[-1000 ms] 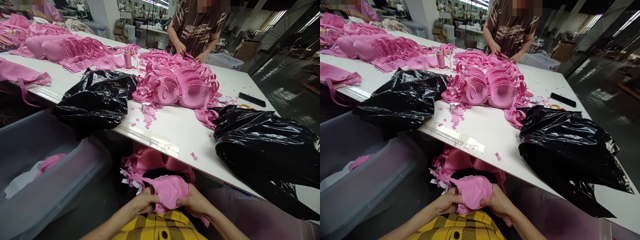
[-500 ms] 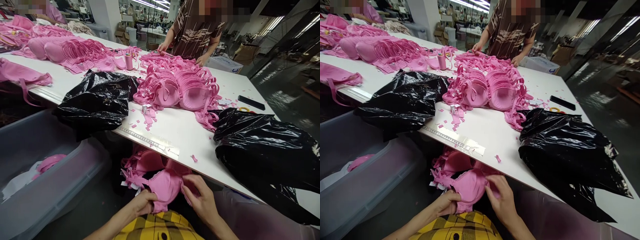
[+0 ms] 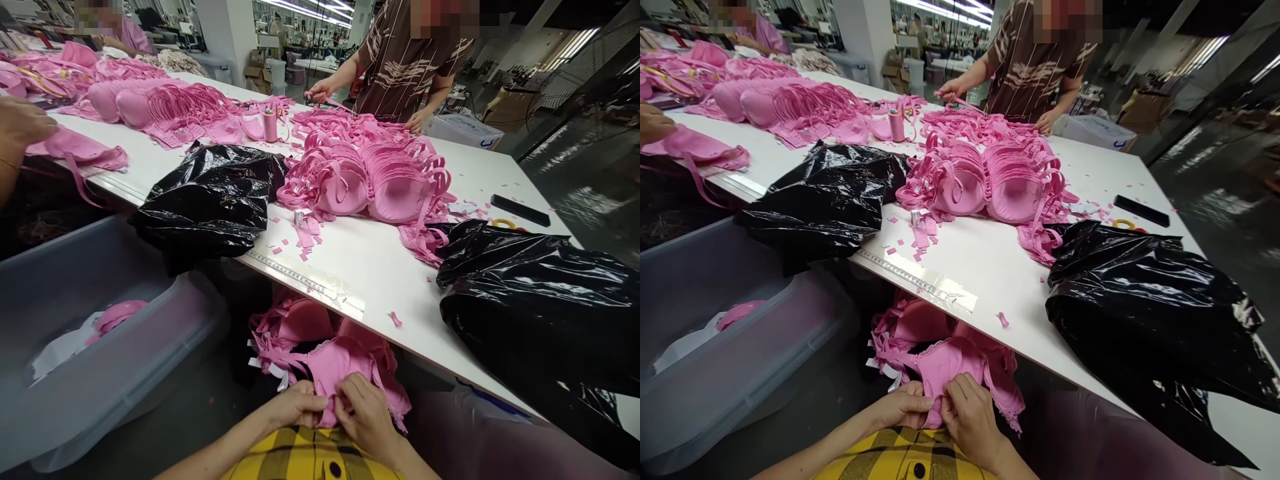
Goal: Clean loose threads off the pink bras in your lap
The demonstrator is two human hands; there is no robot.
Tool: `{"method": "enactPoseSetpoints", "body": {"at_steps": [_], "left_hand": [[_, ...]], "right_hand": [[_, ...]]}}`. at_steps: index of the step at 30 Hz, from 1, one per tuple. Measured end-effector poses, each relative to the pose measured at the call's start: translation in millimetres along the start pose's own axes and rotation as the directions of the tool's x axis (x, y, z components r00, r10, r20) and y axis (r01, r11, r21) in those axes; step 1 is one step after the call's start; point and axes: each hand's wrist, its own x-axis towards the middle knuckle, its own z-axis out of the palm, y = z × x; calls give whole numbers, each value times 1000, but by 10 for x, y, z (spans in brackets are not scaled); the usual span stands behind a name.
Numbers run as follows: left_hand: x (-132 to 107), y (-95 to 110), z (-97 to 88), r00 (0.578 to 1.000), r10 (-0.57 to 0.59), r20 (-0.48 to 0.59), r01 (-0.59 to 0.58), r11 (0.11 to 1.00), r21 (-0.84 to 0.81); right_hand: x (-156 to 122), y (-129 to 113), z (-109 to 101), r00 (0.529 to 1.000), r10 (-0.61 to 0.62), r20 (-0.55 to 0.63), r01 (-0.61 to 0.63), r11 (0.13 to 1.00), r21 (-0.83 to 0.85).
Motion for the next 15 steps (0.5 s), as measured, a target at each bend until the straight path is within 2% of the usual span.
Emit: {"method": "enactPoseSetpoints", "body": {"at_steps": [3, 5, 7, 11, 15], "left_hand": [[7, 42, -10, 999, -43, 33, 41, 997, 66], [-6, 68, 6, 997, -63, 37, 61, 997, 54], [-40, 87, 30, 997, -70, 34, 70, 998, 0], [-131, 109, 40, 998, -59, -1, 59, 986, -159], [-172, 130, 10, 997, -68, -28, 62, 981, -184]], "right_hand": [[24, -13, 28, 994, 10, -105, -12, 1000, -25], [36, -12, 39, 991, 36, -129, -37, 999, -11], [36, -2, 27, 996, 32, -85, -30, 999, 27], [11, 33, -39, 998, -56, 36, 52, 994, 99], [3, 42, -51, 997, -68, 41, 62, 987, 150]]}}
